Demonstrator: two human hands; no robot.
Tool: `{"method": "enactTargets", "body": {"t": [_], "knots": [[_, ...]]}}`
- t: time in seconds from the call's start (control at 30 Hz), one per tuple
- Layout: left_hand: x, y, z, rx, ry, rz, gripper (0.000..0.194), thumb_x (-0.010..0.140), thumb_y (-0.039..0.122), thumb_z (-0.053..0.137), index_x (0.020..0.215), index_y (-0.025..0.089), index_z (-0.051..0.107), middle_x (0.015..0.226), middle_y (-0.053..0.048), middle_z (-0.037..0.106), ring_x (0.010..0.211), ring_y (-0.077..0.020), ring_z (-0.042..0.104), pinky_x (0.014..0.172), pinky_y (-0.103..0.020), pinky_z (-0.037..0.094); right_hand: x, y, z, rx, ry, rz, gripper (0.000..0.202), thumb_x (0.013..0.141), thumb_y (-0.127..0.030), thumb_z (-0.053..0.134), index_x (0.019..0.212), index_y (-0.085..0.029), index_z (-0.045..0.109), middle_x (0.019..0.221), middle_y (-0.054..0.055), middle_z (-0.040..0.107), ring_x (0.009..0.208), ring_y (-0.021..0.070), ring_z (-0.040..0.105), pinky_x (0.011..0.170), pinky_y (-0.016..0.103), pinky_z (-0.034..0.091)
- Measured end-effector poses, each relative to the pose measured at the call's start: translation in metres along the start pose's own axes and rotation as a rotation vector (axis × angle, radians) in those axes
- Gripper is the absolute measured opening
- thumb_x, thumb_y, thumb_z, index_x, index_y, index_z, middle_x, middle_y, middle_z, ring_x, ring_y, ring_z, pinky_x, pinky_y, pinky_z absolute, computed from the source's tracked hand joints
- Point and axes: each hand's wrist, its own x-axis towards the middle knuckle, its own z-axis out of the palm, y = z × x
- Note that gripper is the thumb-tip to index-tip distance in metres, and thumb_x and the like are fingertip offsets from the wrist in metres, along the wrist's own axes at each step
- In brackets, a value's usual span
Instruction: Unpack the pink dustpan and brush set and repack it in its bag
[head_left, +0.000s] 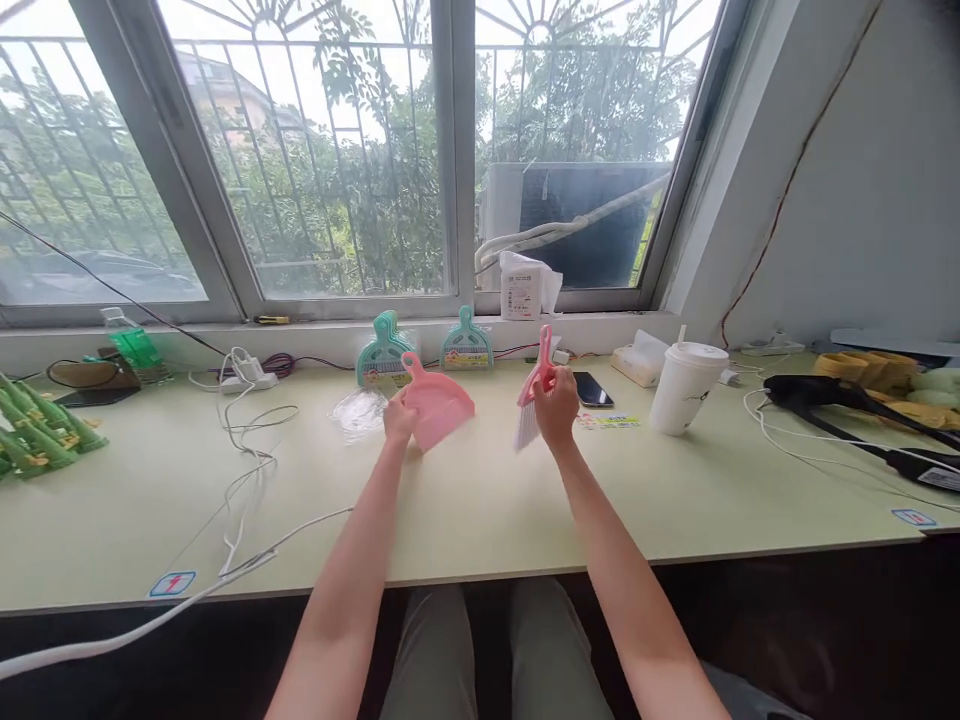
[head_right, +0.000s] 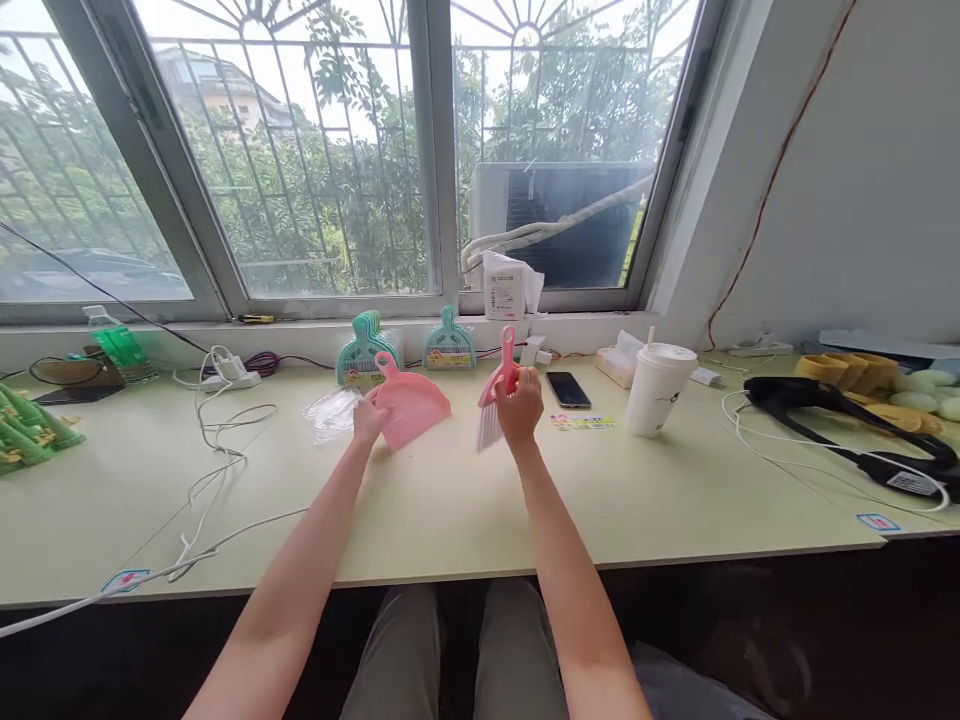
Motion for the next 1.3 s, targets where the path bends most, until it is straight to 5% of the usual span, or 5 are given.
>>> {"method": "enactTargets", "body": {"t": [0.27,0.47,0.8,1.1,1.3], "knots": [[-0.013,-0.006,0.005,0.406,-0.316,0.128,0.034,0.089,0.037,0.048,0.114,0.022,0.066,0.110,-0.008,0.071,0.104,-0.0252,0.063,0.083,-0.032,0.047,-0.014,0.045,0.021,-0.376,-0.491,0.131,0.029,0.089,-0.036,0.052,0.101,-0.013,0.065,0.114,0.019,0.062,0.115,0.0308,0.050,0.086,0.038,0.040],[-0.023,0.000,0.006,0.520,-0.084,0.195,0.044,0.099,0.044,0.027,0.118,0.020,0.059,0.104,-0.012,0.070,0.096,-0.0261,0.065,0.080,-0.034,0.045,-0.017,0.044,0.026,-0.337,-0.363,0.118,0.035,0.094,-0.041,0.043,0.095,-0.016,0.066,0.104,0.016,0.068,0.105,0.0281,0.057,0.084,0.037,0.038],[-0.024,0.002,0.008,0.548,-0.353,0.227,0.039,0.089,0.052,0.046,0.089,0.022,0.070,0.098,-0.011,0.072,0.093,-0.0264,0.064,0.074,-0.030,0.044,-0.013,0.055,0.022,-0.396,-0.615,0.166,0.031,0.080,-0.042,0.061,0.100,-0.019,0.067,0.100,0.013,0.071,0.105,0.0287,0.061,0.093,0.043,0.031],[-0.018,-0.005,0.004,0.624,-0.368,0.193,0.024,0.082,0.034,0.049,0.077,0.021,0.069,0.087,-0.011,0.071,0.084,-0.0254,0.064,0.069,-0.030,0.043,-0.017,0.044,0.025,-0.449,-0.678,0.066,0.022,0.083,-0.021,0.054,0.099,-0.019,0.069,0.100,0.012,0.072,0.106,0.0263,0.062,0.095,0.042,0.029],[-0.017,-0.008,0.006,0.630,-0.349,0.174,0.027,0.084,0.037,0.047,0.072,0.022,0.066,0.083,-0.010,0.071,0.081,-0.0233,0.064,0.064,-0.028,0.040,-0.014,0.048,0.019,-0.324,-0.806,0.092,0.043,0.073,-0.037,0.070,0.114,-0.027,0.063,0.109,0.006,0.072,0.116,0.0282,0.056,0.093,0.040,0.032]]}}
